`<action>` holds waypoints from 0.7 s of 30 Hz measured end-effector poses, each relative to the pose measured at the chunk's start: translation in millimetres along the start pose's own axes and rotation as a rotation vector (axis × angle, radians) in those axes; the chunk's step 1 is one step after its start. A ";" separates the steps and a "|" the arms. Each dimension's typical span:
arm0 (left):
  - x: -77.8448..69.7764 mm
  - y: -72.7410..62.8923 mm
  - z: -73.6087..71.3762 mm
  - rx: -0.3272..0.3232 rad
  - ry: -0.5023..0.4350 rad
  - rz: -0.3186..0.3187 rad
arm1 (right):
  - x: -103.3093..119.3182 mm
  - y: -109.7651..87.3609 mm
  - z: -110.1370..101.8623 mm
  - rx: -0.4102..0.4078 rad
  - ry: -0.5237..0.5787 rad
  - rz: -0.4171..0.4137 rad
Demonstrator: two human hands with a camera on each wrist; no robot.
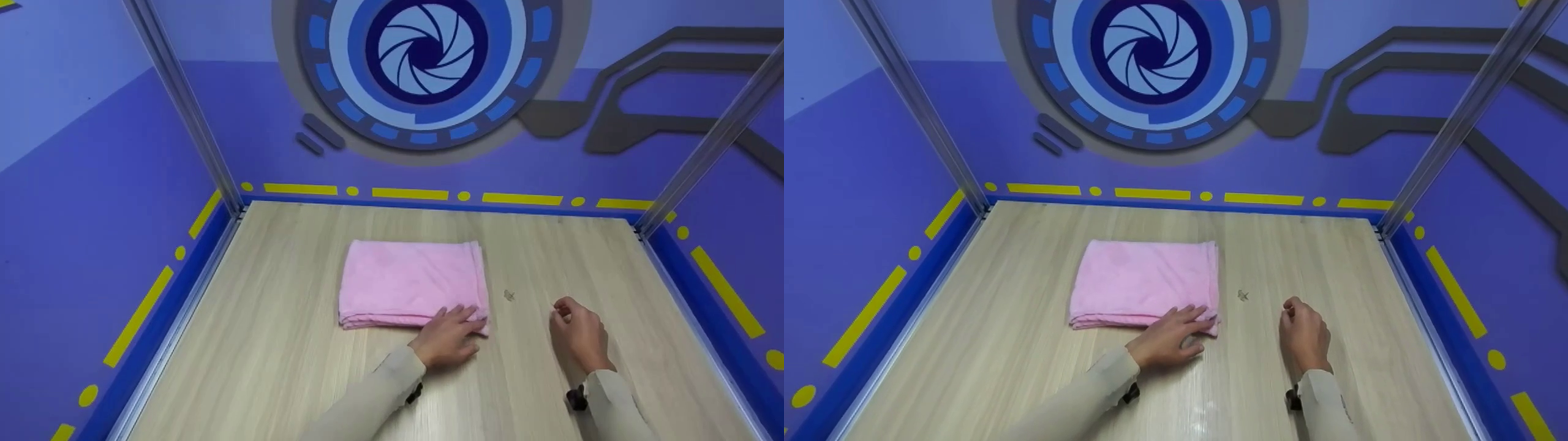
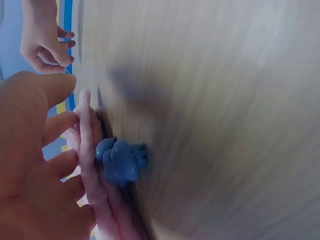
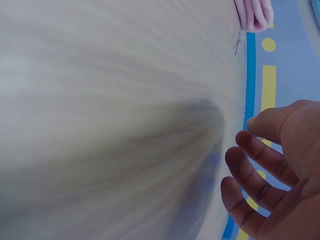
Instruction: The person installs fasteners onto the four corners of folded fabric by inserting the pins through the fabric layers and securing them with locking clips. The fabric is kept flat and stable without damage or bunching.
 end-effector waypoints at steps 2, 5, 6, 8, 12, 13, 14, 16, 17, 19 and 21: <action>-0.1 -0.5 1.6 0.002 0.015 -0.003 | 0.0 0.2 1.4 0.011 -0.003 0.003; 0.0 -0.6 3.3 0.008 0.028 -0.006 | 0.6 0.4 2.3 0.016 -0.008 0.002; 0.0 -0.6 3.7 0.011 0.031 -0.007 | 0.8 0.5 2.5 0.017 -0.008 0.001; -0.2 -0.6 4.0 0.017 0.038 -0.010 | 0.7 0.4 3.0 0.020 -0.006 0.004; 0.2 -1.8 4.0 0.034 0.042 -0.021 | 2.4 -0.1 3.8 0.020 -0.003 -0.002; 0.3 -2.1 3.6 0.037 0.035 -0.024 | 2.8 -0.2 3.9 0.019 -0.004 -0.004; 0.6 -2.4 3.1 0.040 0.021 -0.028 | 3.5 -0.2 3.7 0.016 -0.003 -0.007; 1.0 -2.8 0.6 0.033 -0.018 -0.029 | 4.8 -0.3 2.9 0.012 0.000 -0.010; 1.0 -2.7 -1.5 0.023 -0.041 -0.026 | 5.4 -0.3 2.4 0.010 0.002 -0.010; 0.3 -2.1 -7.9 -0.013 -0.098 -0.003 | 7.0 -0.1 1.3 0.006 0.006 -0.011; 0.0 -1.2 -15.9 -0.061 -0.148 0.028 | 10.0 0.6 -0.2 -0.003 0.013 -0.020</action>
Point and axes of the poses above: each hand's wrist, its own y-axis towards the middle knuckle, its own z-axis out of the palm, x = y × z, the point moved 9 cm from there along y, towards the middle knuckle, and after that the axes turned 15 degrees about -y, right-handed, at the moved point
